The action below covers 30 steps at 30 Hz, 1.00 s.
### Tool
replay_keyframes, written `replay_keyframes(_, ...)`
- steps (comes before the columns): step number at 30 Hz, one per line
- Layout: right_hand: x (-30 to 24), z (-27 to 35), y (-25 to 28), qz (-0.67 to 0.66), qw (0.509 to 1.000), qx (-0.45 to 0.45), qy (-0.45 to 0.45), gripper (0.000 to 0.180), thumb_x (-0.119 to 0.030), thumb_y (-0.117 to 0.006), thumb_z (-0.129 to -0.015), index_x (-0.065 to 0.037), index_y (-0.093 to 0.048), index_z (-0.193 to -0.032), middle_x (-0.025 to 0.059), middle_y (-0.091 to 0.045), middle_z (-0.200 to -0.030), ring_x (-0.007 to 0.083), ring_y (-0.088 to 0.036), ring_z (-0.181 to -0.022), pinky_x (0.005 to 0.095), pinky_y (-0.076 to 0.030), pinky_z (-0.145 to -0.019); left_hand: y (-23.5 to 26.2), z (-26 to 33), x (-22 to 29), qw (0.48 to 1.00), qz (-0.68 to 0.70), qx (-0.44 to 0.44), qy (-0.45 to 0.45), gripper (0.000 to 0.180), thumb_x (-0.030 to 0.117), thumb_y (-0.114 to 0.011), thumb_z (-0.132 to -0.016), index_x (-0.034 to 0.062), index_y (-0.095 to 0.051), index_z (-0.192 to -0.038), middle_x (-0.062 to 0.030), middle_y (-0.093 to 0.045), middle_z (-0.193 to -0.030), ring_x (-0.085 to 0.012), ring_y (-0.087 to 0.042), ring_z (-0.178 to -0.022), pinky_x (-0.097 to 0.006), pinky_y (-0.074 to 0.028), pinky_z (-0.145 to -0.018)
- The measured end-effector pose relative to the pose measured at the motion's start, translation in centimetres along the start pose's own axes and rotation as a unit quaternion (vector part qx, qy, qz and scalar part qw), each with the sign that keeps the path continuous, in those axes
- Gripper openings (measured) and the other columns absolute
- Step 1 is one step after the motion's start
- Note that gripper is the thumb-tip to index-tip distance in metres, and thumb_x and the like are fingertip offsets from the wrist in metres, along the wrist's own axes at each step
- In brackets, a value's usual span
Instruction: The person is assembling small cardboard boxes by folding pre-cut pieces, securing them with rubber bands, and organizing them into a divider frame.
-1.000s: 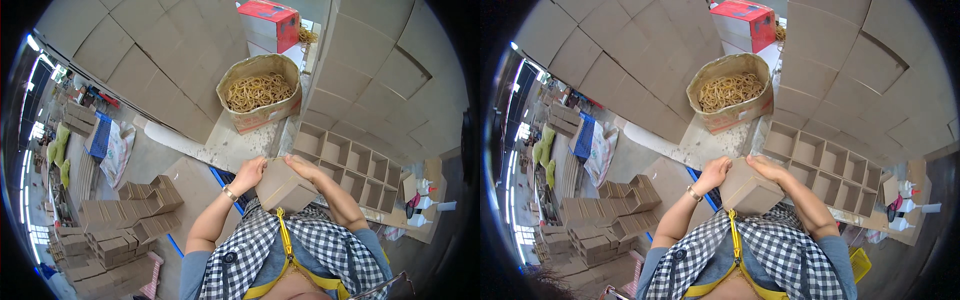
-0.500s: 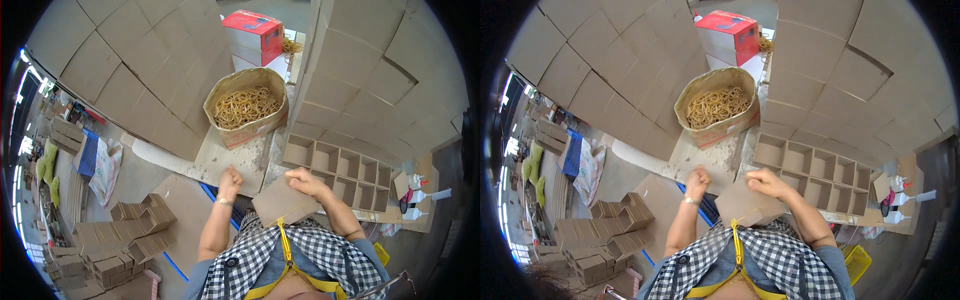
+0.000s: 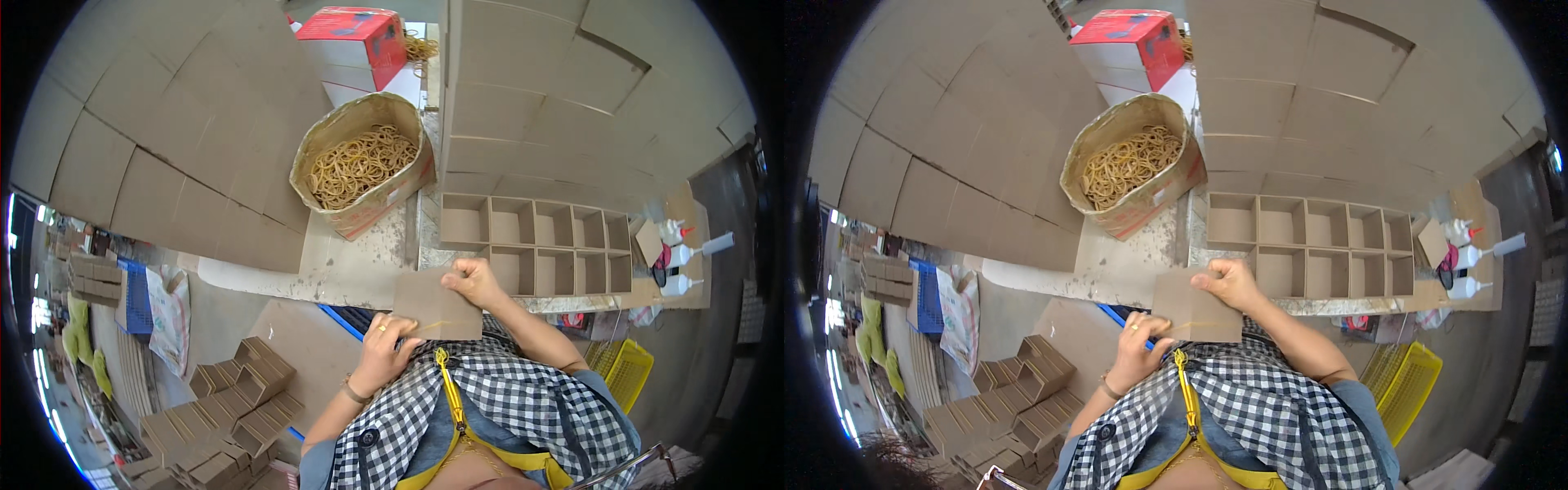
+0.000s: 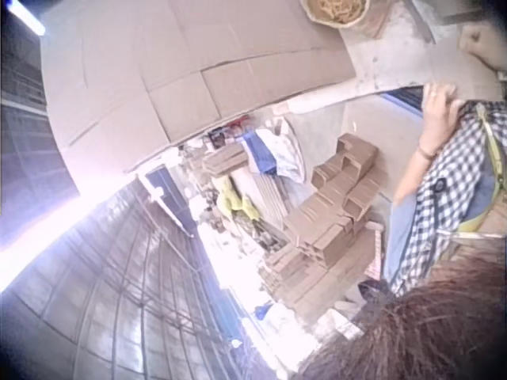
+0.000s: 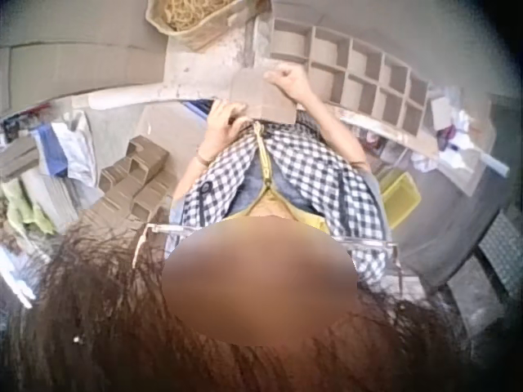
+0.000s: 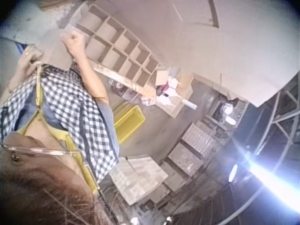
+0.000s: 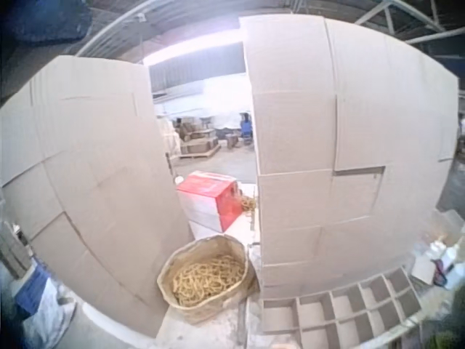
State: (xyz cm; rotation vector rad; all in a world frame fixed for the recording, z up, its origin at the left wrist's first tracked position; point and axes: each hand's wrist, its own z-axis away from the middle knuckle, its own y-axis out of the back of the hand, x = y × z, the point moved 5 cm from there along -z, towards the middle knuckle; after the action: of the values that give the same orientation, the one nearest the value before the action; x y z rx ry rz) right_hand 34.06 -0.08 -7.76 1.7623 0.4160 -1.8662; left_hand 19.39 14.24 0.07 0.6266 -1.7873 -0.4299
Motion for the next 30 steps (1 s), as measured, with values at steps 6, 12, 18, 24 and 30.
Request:
replay_keyframes(6, -0.2, 0.0, 0.7, -0.034, 0.999, 0.025, 0.002, 0.032, -0.028, -0.077, -0.074, -0.002, -0.062, -0.063, -0.0022, -0.052, -0.052, 0.0028, -0.043, -0.052, 0.0238, -0.037, -0.045, 0.2, 0.5, 1.3, 0.986, 0.020, -0.160, -0.035, 0.014, 0.011, -0.067, -0.074, 0.0060, -0.054, -0.075, -0.0062, -0.052, -0.075, -0.0245, -0.048, -0.074, -0.035, -0.040, -0.066)
replay_keyframes(12, -0.8, 0.8, 3.7, -0.098, 0.992, 0.072, 0.020, 0.029, -0.024, -0.076, -0.074, -0.001, -0.062, -0.064, -0.0024, -0.056, -0.056, 0.0029, -0.048, -0.056, 0.0215, -0.039, -0.049, -0.4, -0.5, 2.4, 0.978, -0.037, -0.147, -0.144, 0.019, 0.014, -0.068, -0.072, 0.0093, -0.050, -0.068, -0.0044, -0.044, -0.069, -0.0215, -0.045, -0.069, -0.032, -0.036, -0.063)
replay_keyframes(18, -1.5, 1.4, 5.6, -0.101, 0.990, 0.091, 0.048, 0.033, -0.030, -0.073, -0.079, -0.004, -0.062, -0.063, -0.0032, -0.055, -0.056, 0.0040, -0.047, -0.056, 0.0223, -0.038, -0.050, -0.7, -1.2, 3.1, 0.967, -0.032, -0.181, -0.176, 0.014, 0.017, -0.062, -0.074, 0.0088, -0.050, -0.075, -0.0049, -0.046, -0.075, -0.0225, -0.045, -0.075, -0.034, -0.037, -0.066)
replay_keyframes(24, -3.3, 4.1, 18.9, -0.252, 0.843, 0.474, 0.033, 0.052, -0.048, -0.050, -0.090, 0.002, -0.060, -0.098, 0.0100, -0.065, -0.088, 0.0186, -0.063, -0.078, 0.0322, -0.052, -0.069, -0.6, 2.4, 0.5, 0.975, 0.042, -0.194, -0.099, 0.007, 0.008, -0.060, -0.074, 0.0072, -0.054, -0.077, -0.0066, -0.045, -0.069, -0.0249, -0.046, -0.070, -0.038, -0.038, -0.068)
replay_keyframes(30, -4.0, 6.0, 15.4, -0.012, 0.976, 0.198, 0.093, 0.037, -0.036, -0.067, -0.082, -0.002, -0.061, -0.095, 0.0054, -0.063, -0.087, 0.0140, -0.060, -0.078, 0.0298, -0.051, -0.069, 5.6, -5.4, -5.2, 0.990, -0.142, -0.016, -0.015, 0.007, -0.002, -0.058, -0.076, 0.0036, -0.057, -0.080, -0.0127, -0.054, -0.075, -0.0336, -0.050, -0.075, -0.041, -0.041, -0.069)
